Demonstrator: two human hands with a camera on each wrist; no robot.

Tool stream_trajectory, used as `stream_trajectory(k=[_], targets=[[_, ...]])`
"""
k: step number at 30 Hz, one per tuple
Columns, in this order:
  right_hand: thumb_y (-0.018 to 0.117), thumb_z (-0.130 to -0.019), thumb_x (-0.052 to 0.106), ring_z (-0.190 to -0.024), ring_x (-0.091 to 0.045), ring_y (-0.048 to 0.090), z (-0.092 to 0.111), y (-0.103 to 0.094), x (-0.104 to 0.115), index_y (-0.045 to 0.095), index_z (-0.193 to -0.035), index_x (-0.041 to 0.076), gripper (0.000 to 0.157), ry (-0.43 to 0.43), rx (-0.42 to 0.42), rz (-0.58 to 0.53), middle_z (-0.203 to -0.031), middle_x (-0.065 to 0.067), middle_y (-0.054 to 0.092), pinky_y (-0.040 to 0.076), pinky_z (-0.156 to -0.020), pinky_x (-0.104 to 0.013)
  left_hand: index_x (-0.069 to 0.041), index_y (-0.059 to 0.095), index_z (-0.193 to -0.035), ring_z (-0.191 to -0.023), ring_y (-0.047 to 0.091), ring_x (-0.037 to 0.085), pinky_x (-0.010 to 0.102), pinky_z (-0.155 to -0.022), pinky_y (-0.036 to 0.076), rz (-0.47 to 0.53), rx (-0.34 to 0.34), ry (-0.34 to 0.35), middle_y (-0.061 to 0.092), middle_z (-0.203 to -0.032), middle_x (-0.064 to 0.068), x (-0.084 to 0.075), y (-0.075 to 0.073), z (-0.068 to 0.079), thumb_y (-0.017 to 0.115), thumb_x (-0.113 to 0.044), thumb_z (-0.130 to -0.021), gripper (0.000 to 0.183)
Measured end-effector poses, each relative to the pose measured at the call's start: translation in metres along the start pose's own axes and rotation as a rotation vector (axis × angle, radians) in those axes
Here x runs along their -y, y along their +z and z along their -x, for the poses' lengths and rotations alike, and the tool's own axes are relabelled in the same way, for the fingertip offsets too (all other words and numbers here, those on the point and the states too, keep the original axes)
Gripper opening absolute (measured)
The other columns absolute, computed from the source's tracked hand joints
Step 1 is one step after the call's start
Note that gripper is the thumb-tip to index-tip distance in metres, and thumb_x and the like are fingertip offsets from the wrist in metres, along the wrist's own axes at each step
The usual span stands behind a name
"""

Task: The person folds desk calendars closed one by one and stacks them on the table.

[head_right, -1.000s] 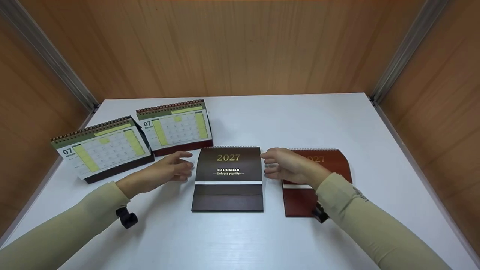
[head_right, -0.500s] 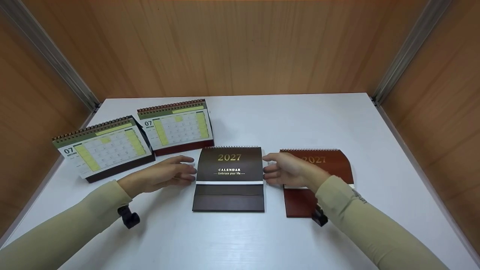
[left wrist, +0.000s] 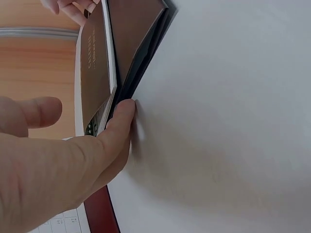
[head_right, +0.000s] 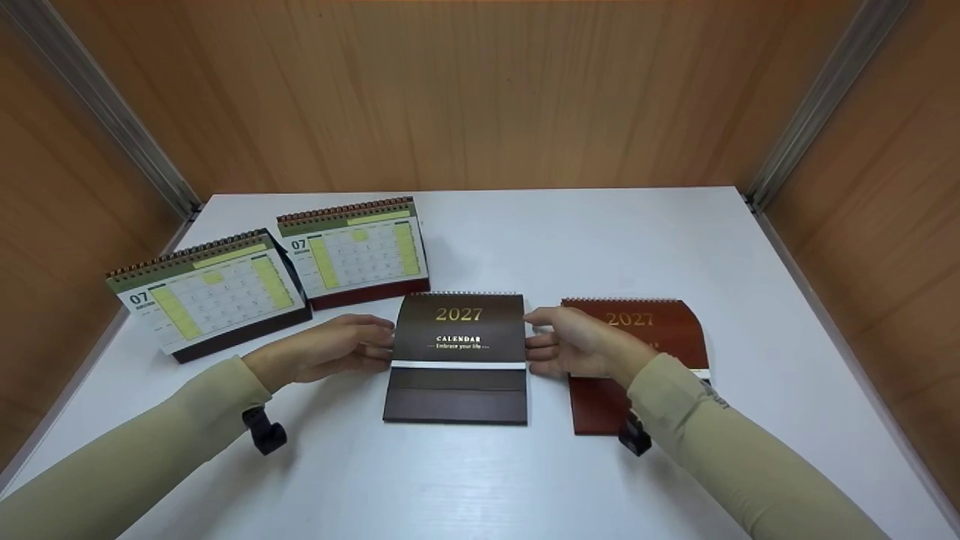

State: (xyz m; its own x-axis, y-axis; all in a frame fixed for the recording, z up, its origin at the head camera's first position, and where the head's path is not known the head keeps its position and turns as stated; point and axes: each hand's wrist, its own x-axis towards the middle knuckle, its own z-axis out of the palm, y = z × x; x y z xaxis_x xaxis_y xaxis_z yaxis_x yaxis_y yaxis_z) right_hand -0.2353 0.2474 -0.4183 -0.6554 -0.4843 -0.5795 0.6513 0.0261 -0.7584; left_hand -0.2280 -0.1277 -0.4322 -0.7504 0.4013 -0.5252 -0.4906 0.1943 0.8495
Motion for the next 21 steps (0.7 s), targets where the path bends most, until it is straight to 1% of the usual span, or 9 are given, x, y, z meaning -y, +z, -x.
stream_trajectory(k=[1,3,7,9,12,15,18,21], targets=[[0.042,-0.113,0.022,-0.160,-0.049,0.013,-0.001,0.000,0.000,0.001,-0.165,-0.004,0.071,0.002,-0.002,-0.006,-0.170,-0.037,0.005,0.030,-0.127,-0.053,0.013,0.035,-0.155,-0.139,0.058,0.037,0.044,-0.115,0.049,0.008,0.006,0.000,0.058,-0.147,0.028,0.000,0.000,-0.001,0.055,-0.015,-0.106,0.060],[0.042,-0.113,0.021,-0.159,-0.048,0.019,-0.002,0.001,-0.001,0.008,-0.162,-0.003,0.064,0.003,-0.014,-0.017,-0.168,-0.036,0.011,0.032,-0.126,-0.052,0.014,0.037,-0.153,-0.140,0.057,0.038,0.044,-0.116,0.048,0.032,0.012,-0.005,0.056,-0.149,0.029,0.000,0.000,-0.002,0.052,-0.014,-0.108,0.056],[0.043,-0.112,0.020,-0.148,-0.041,0.040,-0.005,0.005,-0.001,0.029,-0.145,0.001,0.041,0.001,-0.047,-0.024,-0.158,-0.030,0.034,0.038,-0.123,-0.051,0.014,0.039,-0.153,-0.143,0.053,0.038,0.043,-0.117,0.047,0.079,0.005,-0.039,0.050,-0.155,0.030,-0.002,0.000,-0.003,0.047,-0.014,-0.110,0.052],[0.045,-0.111,0.020,-0.140,-0.037,0.050,-0.006,0.008,-0.001,0.036,-0.140,0.002,0.035,0.003,-0.062,-0.015,-0.150,-0.026,0.044,0.042,-0.121,-0.049,0.014,0.039,-0.155,-0.145,0.052,0.038,0.043,-0.117,0.047,0.076,0.001,-0.051,0.048,-0.157,0.030,-0.003,0.001,-0.003,0.046,-0.014,-0.111,0.053],[0.047,-0.110,0.021,-0.130,-0.032,0.057,-0.008,0.012,0.000,0.040,-0.138,0.004,0.034,0.015,-0.079,0.015,-0.140,-0.021,0.053,0.046,-0.117,-0.046,0.014,0.037,-0.156,-0.146,0.050,0.036,0.042,-0.117,0.047,0.061,-0.010,-0.070,0.045,-0.160,0.030,-0.005,0.003,-0.004,0.046,-0.014,-0.110,0.054],[0.049,-0.109,0.023,-0.126,-0.030,0.059,-0.010,0.016,0.000,0.043,-0.136,0.005,0.033,0.024,-0.107,0.048,-0.134,-0.018,0.057,0.048,-0.112,-0.044,0.013,0.037,-0.157,-0.146,0.051,0.035,0.040,-0.116,0.049,0.047,-0.035,-0.083,0.044,-0.161,0.029,-0.006,0.005,-0.005,0.047,-0.013,-0.110,0.055],[0.051,-0.108,0.024,-0.124,-0.030,0.060,-0.012,0.019,0.000,0.045,-0.133,0.005,0.032,0.027,-0.139,0.072,-0.129,-0.017,0.060,0.049,-0.109,-0.044,0.012,0.040,-0.156,-0.145,0.053,0.034,0.039,-0.114,0.050,0.056,-0.064,-0.095,0.047,-0.159,0.027,-0.006,0.006,-0.006,0.049,-0.012,-0.109,0.053],[0.051,-0.108,0.025,-0.122,-0.030,0.062,-0.013,0.020,-0.001,0.047,-0.133,0.005,0.032,0.029,-0.164,0.077,-0.126,-0.016,0.064,0.050,-0.106,-0.044,0.012,0.045,-0.152,-0.142,0.056,0.032,0.038,-0.114,0.050,0.064,-0.075,-0.094,0.054,-0.154,0.027,-0.004,0.006,-0.006,0.050,-0.012,-0.109,0.050]])
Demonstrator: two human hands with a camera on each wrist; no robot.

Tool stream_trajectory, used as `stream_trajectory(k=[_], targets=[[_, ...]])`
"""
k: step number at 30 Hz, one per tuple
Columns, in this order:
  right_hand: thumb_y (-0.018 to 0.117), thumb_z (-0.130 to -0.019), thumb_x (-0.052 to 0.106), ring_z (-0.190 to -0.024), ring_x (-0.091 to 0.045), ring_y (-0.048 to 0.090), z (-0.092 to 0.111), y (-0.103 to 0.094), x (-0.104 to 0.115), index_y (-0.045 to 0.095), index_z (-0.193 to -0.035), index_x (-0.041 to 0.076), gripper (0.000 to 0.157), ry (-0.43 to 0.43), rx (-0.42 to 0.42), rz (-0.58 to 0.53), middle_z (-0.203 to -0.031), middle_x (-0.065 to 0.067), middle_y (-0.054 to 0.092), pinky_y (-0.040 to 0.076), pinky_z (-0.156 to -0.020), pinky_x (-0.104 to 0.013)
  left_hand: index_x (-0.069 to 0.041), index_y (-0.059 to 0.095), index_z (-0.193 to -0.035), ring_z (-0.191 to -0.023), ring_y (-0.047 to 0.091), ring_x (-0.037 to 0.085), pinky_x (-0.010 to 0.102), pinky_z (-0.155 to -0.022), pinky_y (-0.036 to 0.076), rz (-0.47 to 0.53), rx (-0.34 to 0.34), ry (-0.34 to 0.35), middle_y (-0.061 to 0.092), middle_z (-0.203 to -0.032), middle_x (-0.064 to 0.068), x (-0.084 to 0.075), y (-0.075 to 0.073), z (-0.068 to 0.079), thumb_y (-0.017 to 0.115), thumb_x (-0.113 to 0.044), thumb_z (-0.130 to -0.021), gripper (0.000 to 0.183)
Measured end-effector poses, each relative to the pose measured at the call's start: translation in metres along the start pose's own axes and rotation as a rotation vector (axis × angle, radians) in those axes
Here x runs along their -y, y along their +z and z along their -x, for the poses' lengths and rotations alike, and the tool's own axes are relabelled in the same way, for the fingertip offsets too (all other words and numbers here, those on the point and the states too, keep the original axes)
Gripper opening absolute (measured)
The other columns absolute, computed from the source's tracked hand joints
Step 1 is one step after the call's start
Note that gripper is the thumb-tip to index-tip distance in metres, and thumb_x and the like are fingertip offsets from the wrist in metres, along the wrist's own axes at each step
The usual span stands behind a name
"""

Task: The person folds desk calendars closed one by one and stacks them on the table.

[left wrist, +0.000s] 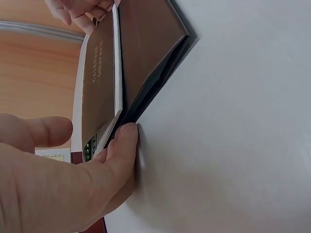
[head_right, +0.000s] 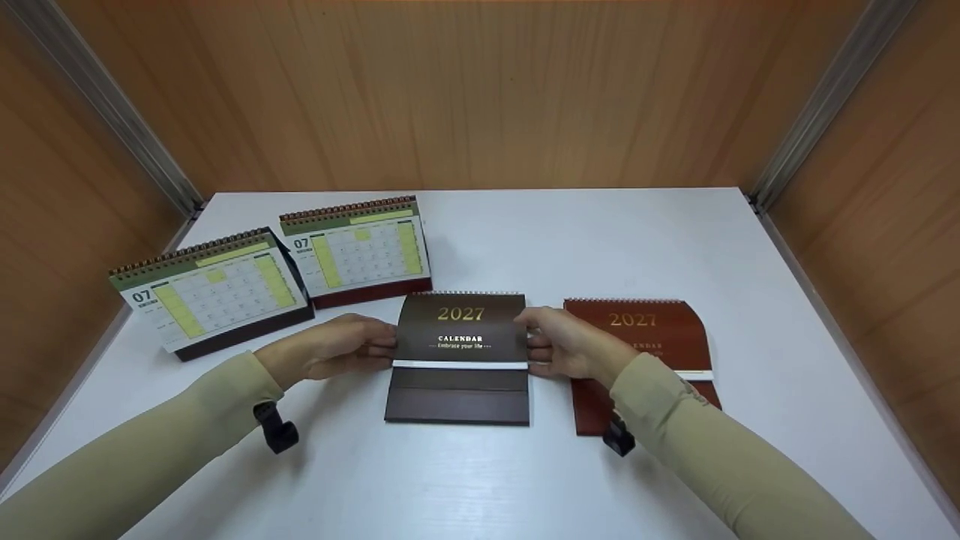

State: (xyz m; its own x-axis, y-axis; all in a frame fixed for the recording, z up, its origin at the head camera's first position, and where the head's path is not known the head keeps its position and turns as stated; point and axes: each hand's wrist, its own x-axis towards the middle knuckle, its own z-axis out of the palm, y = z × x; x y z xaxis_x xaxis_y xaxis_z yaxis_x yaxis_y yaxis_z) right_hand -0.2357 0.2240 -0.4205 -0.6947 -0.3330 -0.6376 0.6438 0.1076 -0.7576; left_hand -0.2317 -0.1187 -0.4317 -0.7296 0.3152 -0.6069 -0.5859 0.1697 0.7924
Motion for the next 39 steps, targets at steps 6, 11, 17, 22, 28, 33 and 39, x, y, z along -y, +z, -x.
stream_trajectory(k=[6,11,17,22,28,33,39], targets=[[0.051,-0.107,0.025,-0.118,-0.029,0.063,-0.001,0.000,0.000,0.048,-0.129,0.005,0.030,-0.002,-0.020,-0.004,-0.121,-0.013,0.066,0.051,-0.103,-0.042,0.012,0.056,-0.142,-0.122,0.067,0.025,0.038,-0.112,0.052,-0.004,-0.021,0.020,0.070,-0.130,0.020,0.003,-0.001,-0.002,0.053,-0.011,-0.108,0.041],[0.052,-0.106,0.026,-0.118,-0.027,0.064,-0.002,0.000,-0.001,0.051,-0.130,0.006,0.032,0.008,-0.036,0.007,-0.122,-0.011,0.068,0.053,-0.100,-0.041,0.013,0.056,-0.140,-0.111,0.067,0.020,0.035,-0.109,0.054,-0.029,-0.053,0.029,0.071,-0.119,0.014,0.005,0.000,-0.005,0.059,-0.011,-0.105,0.043],[0.052,-0.106,0.026,-0.121,-0.029,0.062,-0.003,-0.001,-0.002,0.049,-0.133,0.005,0.035,0.006,-0.049,0.002,-0.126,-0.013,0.066,0.053,-0.101,-0.041,0.015,0.053,-0.143,-0.118,0.066,0.023,0.036,-0.111,0.052,-0.037,-0.062,0.056,0.068,-0.128,0.018,0.008,0.003,-0.004,0.059,-0.009,-0.105,0.045],[0.051,-0.106,0.026,-0.122,-0.029,0.061,-0.003,-0.002,-0.004,0.049,-0.135,0.005,0.035,0.005,-0.044,-0.018,-0.129,-0.012,0.066,0.052,-0.103,-0.041,0.016,0.049,-0.147,-0.131,0.062,0.029,0.038,-0.114,0.050,-0.035,-0.054,0.095,0.063,-0.140,0.024,0.011,0.005,-0.004,0.057,-0.006,-0.105,0.048],[0.049,-0.107,0.024,-0.123,-0.028,0.061,-0.003,0.000,-0.006,0.047,-0.135,0.004,0.035,-0.010,-0.024,-0.025,-0.129,-0.012,0.065,0.051,-0.104,-0.041,0.014,0.050,-0.147,-0.134,0.062,0.032,0.039,-0.113,0.051,-0.034,-0.081,0.123,0.063,-0.139,0.024,0.015,0.005,-0.003,0.058,-0.007,-0.105,0.048],[0.049,-0.107,0.021,-0.122,-0.027,0.062,-0.004,0.001,-0.006,0.047,-0.134,0.004,0.033,-0.022,-0.033,-0.035,-0.129,-0.012,0.067,0.052,-0.103,-0.040,0.012,0.053,-0.145,-0.128,0.064,0.029,0.040,-0.113,0.051,-0.008,-0.118,0.152,0.066,-0.137,0.022,0.019,0.006,0.000,0.060,-0.008,-0.104,0.047],[0.047,-0.105,0.013,-0.120,-0.023,0.063,-0.007,0.002,-0.008,0.045,-0.145,0.003,0.041,-0.064,-0.019,-0.052,-0.110,-0.004,0.070,0.052,-0.100,-0.038,0.011,0.053,-0.147,-0.125,0.064,0.027,0.041,-0.111,0.053,0.010,-0.138,0.180,0.064,-0.139,0.022,0.023,0.006,0.001,0.059,-0.008,-0.105,0.046]])
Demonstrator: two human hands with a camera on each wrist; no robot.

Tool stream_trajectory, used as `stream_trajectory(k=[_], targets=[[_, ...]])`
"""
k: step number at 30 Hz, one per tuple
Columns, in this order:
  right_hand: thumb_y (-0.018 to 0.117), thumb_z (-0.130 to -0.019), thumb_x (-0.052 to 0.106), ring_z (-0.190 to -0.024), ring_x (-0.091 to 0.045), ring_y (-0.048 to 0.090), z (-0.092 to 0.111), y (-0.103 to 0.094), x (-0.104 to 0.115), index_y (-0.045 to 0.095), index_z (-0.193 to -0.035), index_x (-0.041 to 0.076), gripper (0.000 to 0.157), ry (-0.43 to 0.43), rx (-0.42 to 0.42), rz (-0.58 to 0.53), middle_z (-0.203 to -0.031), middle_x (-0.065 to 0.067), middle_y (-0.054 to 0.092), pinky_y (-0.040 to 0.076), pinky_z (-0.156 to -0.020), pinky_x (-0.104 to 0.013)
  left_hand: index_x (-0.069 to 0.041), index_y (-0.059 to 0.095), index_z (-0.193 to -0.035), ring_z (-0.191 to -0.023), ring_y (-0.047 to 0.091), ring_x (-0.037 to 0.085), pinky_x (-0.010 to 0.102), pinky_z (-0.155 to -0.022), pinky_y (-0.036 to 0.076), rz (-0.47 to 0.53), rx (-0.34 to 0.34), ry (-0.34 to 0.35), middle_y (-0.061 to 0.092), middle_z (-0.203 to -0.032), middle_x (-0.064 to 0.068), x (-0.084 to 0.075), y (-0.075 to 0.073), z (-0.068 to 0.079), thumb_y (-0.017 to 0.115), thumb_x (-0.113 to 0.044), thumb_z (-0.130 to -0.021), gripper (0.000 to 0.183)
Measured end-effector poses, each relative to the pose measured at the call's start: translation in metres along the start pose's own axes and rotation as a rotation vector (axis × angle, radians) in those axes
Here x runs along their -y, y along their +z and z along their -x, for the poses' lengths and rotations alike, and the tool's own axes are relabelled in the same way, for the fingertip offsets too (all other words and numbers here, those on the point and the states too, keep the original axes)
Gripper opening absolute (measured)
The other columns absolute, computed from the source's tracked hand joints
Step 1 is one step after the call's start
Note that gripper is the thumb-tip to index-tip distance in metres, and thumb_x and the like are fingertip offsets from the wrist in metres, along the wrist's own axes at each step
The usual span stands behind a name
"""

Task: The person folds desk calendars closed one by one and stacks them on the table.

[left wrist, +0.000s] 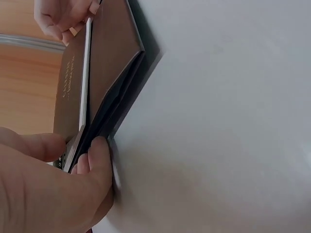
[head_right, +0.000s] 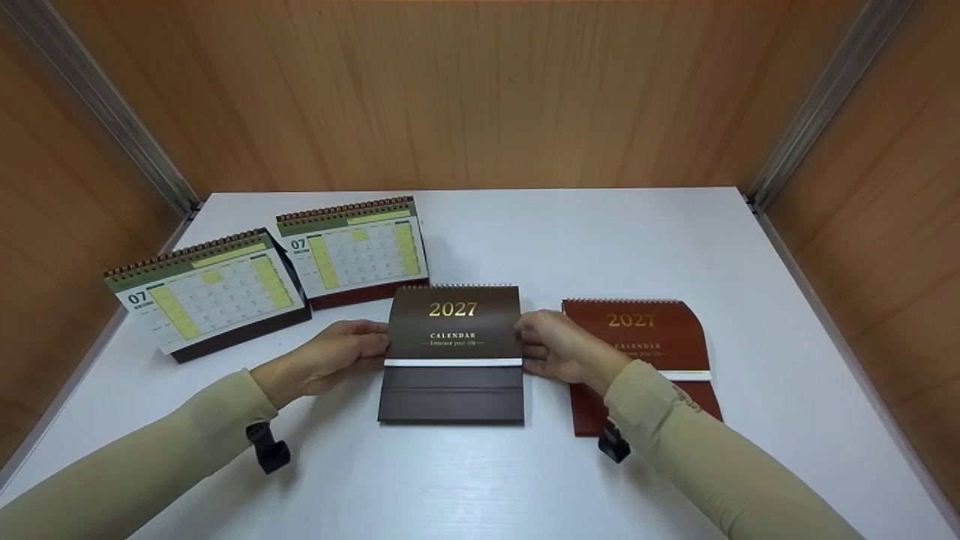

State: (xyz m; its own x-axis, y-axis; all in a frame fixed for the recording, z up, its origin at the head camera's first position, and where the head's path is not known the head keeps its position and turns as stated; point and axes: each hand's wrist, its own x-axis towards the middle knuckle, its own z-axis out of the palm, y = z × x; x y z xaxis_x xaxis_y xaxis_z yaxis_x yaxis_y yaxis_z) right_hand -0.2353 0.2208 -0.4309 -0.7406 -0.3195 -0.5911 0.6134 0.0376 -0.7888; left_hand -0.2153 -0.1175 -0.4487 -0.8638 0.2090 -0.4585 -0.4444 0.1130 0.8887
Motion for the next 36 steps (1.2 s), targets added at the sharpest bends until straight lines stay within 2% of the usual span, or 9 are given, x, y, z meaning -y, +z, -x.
stream_trajectory(k=[3,5,7,11,17,20,27,32,36], targets=[[0.047,-0.104,0.008,-0.119,-0.022,0.062,-0.001,0.001,-0.001,0.038,-0.151,0.000,0.048,-0.024,0.008,-0.014,-0.110,-0.004,0.067,0.052,-0.100,-0.037,0.012,0.051,-0.147,-0.128,0.063,0.029,0.041,-0.111,0.053,-0.002,-0.006,0.018,0.061,-0.140,0.024,0.002,-0.001,0.001,0.058,-0.006,-0.105,0.046],[0.047,-0.105,0.007,-0.119,-0.021,0.062,0.000,0.001,-0.001,0.034,-0.154,-0.001,0.051,-0.041,0.014,-0.011,-0.117,-0.007,0.065,0.053,-0.101,-0.037,0.012,0.051,-0.147,-0.128,0.063,0.029,0.041,-0.111,0.053,-0.002,-0.009,0.031,0.061,-0.140,0.024,0.003,-0.002,0.001,0.057,-0.006,-0.105,0.046],[0.047,-0.107,0.008,-0.119,-0.021,0.063,0.002,0.001,0.000,0.032,-0.154,-0.001,0.050,-0.059,0.013,-0.001,-0.125,-0.009,0.063,0.054,-0.101,-0.036,0.012,0.052,-0.146,-0.126,0.063,0.028,0.042,-0.111,0.053,0.002,-0.015,0.041,0.061,-0.138,0.024,0.004,-0.002,0.001,0.058,-0.006,-0.105,0.045],[0.051,-0.109,0.010,-0.116,-0.020,0.066,0.005,0.000,0.001,0.031,-0.151,0.000,0.047,-0.099,-0.002,0.044,-0.129,-0.012,0.062,0.056,-0.098,-0.035,0.010,0.055,-0.143,-0.118,0.064,0.024,0.042,-0.109,0.054,-0.004,-0.033,0.071,0.064,-0.132,0.021,0.002,-0.001,0.002,0.061,-0.005,-0.104,0.042],[0.055,-0.109,0.013,-0.092,-0.012,0.061,0.008,-0.002,0.006,0.028,-0.154,-0.001,0.054,-0.136,-0.041,0.134,-0.109,-0.006,0.063,0.055,-0.082,-0.029,0.007,0.056,-0.144,-0.113,0.065,0.022,0.042,-0.107,0.055,0.032,-0.042,0.080,0.064,-0.126,0.017,-0.003,0.003,0.001,0.064,-0.006,-0.103,0.043],[0.056,-0.108,0.013,-0.089,-0.010,0.059,0.010,-0.005,0.008,0.027,-0.154,-0.001,0.056,-0.162,-0.071,0.198,-0.106,-0.003,0.062,0.052,-0.077,-0.027,0.006,0.056,-0.144,-0.112,0.065,0.022,0.042,-0.107,0.056,0.050,-0.036,0.081,0.063,-0.124,0.016,-0.005,0.007,0.001,0.064,-0.005,-0.103,0.043],[0.056,-0.107,0.010,-0.097,-0.013,0.060,0.017,-0.013,0.012,0.026,-0.154,-0.006,0.057,-0.233,-0.100,0.306,-0.118,-0.011,0.057,0.052,-0.078,-0.025,0.004,0.060,-0.140,-0.107,0.064,0.019,0.041,-0.107,0.055,0.045,-0.044,0.104,0.064,-0.120,0.013,-0.012,0.019,0.000,0.066,-0.003,-0.101,0.039],[0.056,-0.107,0.010,-0.105,-0.014,0.061,0.025,-0.023,0.018,0.024,-0.157,-0.006,0.061,-0.243,-0.099,0.331,-0.128,-0.014,0.053,0.054,-0.088,-0.025,0.004,0.059,-0.139,-0.104,0.064,0.018,0.037,-0.100,0.057,0.057,-0.032,0.139,0.064,-0.120,0.013,-0.016,0.030,-0.003,0.065,-0.003,-0.102,0.038],[0.058,-0.107,0.010,-0.107,-0.015,0.060,0.034,-0.035,0.025,0.022,-0.159,-0.005,0.065,-0.242,-0.111,0.357,-0.134,-0.015,0.050,0.054,-0.090,-0.024,0.004,0.059,-0.140,-0.102,0.064,0.018,0.039,-0.102,0.057,0.074,-0.026,0.154,0.065,-0.120,0.013,-0.021,0.044,-0.008,0.064,-0.002,-0.102,0.039]])
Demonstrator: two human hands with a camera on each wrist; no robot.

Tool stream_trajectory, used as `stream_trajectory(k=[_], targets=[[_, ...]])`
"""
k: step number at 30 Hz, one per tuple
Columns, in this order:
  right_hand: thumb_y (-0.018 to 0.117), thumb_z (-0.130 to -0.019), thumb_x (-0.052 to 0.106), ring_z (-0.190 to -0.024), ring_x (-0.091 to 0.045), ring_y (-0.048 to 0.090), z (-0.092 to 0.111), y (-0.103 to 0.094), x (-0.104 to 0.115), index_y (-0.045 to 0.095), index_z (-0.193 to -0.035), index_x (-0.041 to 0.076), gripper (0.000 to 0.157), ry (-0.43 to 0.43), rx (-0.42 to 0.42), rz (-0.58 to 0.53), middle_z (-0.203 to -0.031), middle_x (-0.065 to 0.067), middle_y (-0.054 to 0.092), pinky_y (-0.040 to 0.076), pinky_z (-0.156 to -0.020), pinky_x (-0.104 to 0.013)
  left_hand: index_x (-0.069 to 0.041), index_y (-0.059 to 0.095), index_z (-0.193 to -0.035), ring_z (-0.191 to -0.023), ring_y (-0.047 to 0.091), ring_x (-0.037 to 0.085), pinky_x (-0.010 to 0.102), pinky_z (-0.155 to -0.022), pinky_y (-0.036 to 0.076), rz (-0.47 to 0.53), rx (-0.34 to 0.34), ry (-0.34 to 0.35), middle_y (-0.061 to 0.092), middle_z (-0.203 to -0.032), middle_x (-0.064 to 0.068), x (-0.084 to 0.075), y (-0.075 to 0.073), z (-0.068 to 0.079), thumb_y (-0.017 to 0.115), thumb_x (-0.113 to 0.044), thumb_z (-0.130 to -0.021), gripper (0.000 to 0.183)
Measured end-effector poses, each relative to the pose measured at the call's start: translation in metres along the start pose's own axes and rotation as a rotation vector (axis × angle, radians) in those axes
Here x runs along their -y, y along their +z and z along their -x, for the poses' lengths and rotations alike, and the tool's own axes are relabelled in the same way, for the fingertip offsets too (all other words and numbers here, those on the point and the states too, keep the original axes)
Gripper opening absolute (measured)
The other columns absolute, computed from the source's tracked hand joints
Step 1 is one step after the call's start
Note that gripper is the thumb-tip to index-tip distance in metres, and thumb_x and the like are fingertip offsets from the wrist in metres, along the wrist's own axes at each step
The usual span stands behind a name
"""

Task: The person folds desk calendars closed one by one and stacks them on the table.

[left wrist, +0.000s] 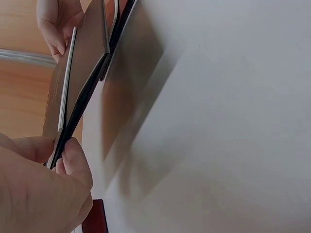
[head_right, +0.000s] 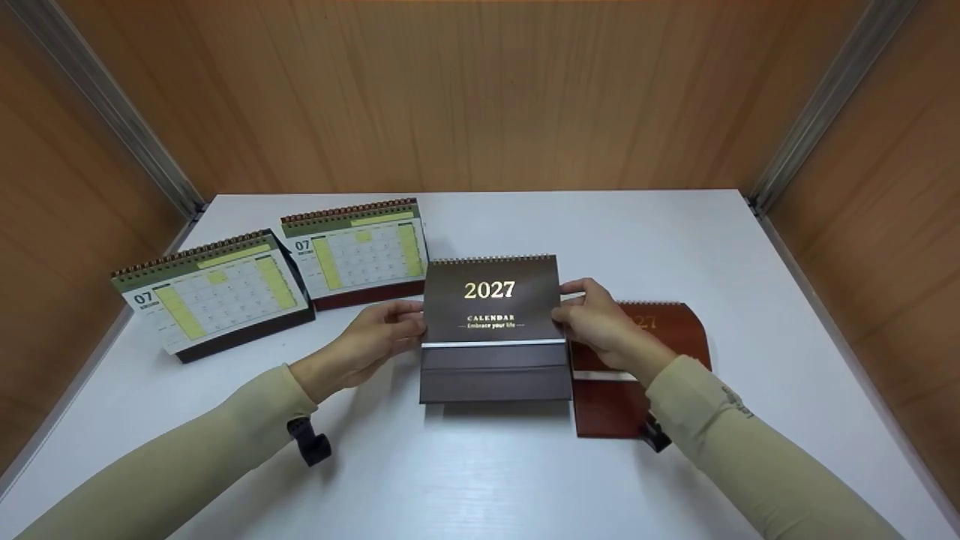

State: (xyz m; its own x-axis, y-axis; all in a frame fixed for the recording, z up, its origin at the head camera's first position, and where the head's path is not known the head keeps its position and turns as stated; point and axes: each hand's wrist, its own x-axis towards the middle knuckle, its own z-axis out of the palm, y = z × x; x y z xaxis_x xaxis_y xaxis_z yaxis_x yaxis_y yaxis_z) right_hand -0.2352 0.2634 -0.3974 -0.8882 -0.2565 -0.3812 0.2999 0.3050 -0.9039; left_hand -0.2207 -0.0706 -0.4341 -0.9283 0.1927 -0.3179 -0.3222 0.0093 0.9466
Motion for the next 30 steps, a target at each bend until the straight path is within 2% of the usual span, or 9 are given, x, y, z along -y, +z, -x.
stream_trajectory(k=[5,12,21,25,30], targets=[[0.058,-0.107,0.009,-0.106,-0.014,0.061,0.007,-0.024,-0.002,0.019,-0.161,-0.004,0.067,0.014,-0.016,0.036,-0.136,-0.016,0.047,0.055,-0.088,-0.023,0.003,0.060,-0.139,-0.101,0.064,0.017,0.041,-0.104,0.056,0.018,0.004,0.004,0.064,-0.120,0.012,-0.004,0.025,-0.007,0.065,0.002,-0.099,0.040],[0.057,-0.106,0.005,-0.088,-0.012,0.056,0.018,-0.060,-0.010,0.019,-0.159,-0.007,0.067,0.012,-0.016,0.078,-0.123,-0.014,0.051,0.053,-0.074,-0.024,0.001,0.064,-0.134,-0.101,0.067,0.017,0.041,-0.103,0.057,0.035,0.011,0.006,0.068,-0.117,0.011,-0.008,0.062,-0.018,0.068,0.003,-0.096,0.038],[0.056,-0.106,0.007,-0.100,-0.014,0.061,0.031,-0.095,-0.022,0.016,-0.157,-0.009,0.067,0.038,-0.007,0.145,-0.130,-0.018,0.050,0.055,-0.083,-0.026,-0.001,0.065,-0.133,-0.100,0.069,0.016,0.040,-0.101,0.058,0.035,0.036,0.018,0.070,-0.115,0.008,-0.007,0.098,-0.025,0.069,0.002,-0.096,0.038],[0.053,-0.107,0.008,-0.103,-0.010,0.065,0.036,-0.108,-0.028,0.015,-0.156,-0.012,0.065,0.041,-0.014,0.175,-0.132,-0.017,0.052,0.058,-0.087,-0.025,-0.001,0.066,-0.131,-0.100,0.069,0.016,0.037,-0.097,0.059,0.034,0.044,0.025,0.070,-0.113,0.007,-0.004,0.114,-0.027,0.071,0.000,-0.094,0.038],[0.052,-0.107,0.011,-0.096,-0.008,0.062,0.043,-0.120,-0.032,0.018,-0.156,-0.012,0.064,0.047,-0.063,0.241,-0.125,-0.014,0.054,0.056,-0.080,-0.023,-0.002,0.067,-0.128,-0.097,0.069,0.016,0.031,-0.090,0.060,0.044,0.040,0.035,0.070,-0.110,0.005,0.000,0.134,-0.029,0.073,0.002,-0.092,0.037]])
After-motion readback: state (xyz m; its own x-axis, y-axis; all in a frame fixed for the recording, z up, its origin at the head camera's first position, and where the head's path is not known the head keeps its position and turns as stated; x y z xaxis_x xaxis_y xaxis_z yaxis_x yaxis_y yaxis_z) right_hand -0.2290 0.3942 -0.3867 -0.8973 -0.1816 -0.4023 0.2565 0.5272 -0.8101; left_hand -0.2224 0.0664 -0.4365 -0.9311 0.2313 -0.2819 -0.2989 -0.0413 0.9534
